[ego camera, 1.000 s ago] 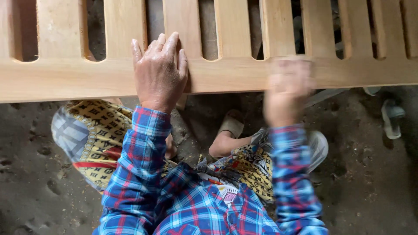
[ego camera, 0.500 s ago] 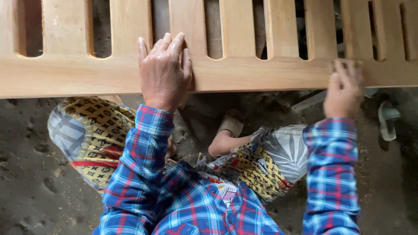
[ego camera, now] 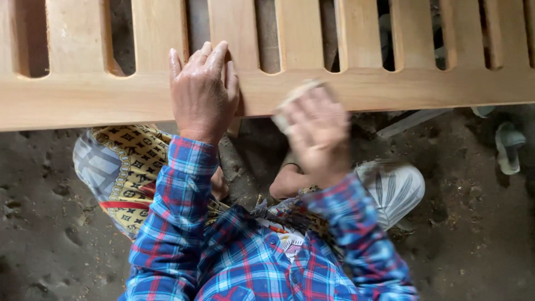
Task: The person sands a wooden slatted panel using a piece of sandpaper. They work on the flat surfaces and the edges of the cutouts, moving the sandpaper back and forth to smooth the wood.
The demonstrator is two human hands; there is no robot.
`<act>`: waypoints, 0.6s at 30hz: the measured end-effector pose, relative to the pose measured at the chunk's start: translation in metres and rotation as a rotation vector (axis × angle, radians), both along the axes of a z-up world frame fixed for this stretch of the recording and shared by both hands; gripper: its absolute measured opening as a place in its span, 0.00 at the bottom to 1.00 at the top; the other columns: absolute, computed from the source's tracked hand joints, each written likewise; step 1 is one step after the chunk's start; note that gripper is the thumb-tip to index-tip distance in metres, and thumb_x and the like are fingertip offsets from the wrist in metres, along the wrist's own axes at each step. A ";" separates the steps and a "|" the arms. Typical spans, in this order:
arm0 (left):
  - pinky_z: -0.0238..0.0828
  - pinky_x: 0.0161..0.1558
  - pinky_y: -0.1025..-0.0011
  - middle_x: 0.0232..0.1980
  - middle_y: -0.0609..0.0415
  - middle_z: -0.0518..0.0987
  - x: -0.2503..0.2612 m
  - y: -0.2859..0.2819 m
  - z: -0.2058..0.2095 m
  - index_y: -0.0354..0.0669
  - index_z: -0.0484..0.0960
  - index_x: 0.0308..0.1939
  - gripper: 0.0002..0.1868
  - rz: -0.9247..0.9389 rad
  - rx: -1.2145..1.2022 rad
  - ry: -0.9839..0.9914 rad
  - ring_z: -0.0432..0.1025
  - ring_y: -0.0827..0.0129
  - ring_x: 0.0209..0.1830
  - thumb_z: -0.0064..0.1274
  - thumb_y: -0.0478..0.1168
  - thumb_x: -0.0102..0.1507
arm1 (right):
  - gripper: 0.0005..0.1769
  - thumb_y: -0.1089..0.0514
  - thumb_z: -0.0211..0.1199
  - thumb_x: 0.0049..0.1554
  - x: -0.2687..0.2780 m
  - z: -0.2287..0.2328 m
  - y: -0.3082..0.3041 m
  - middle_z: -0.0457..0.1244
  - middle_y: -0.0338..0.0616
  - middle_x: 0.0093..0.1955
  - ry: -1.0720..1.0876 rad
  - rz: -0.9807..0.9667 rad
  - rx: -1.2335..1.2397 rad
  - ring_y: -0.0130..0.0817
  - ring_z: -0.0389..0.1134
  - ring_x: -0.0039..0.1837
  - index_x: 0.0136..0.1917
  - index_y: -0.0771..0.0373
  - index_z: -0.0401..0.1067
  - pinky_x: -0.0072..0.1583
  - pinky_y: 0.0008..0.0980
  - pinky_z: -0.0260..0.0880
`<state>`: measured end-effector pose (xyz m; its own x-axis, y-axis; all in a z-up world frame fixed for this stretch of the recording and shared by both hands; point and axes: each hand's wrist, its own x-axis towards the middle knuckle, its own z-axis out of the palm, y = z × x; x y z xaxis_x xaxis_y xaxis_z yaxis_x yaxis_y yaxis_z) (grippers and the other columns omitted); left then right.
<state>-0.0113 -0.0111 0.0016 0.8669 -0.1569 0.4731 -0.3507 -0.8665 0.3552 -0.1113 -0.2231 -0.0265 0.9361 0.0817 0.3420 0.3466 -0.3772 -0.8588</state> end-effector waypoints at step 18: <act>0.59 0.62 0.43 0.54 0.40 0.84 0.000 0.000 -0.005 0.44 0.84 0.51 0.11 0.034 0.009 -0.076 0.79 0.49 0.49 0.53 0.38 0.66 | 0.20 0.49 0.53 0.65 0.001 0.004 0.023 0.62 0.49 0.73 -0.190 -0.318 -0.644 0.56 0.56 0.79 0.65 0.54 0.78 0.75 0.60 0.48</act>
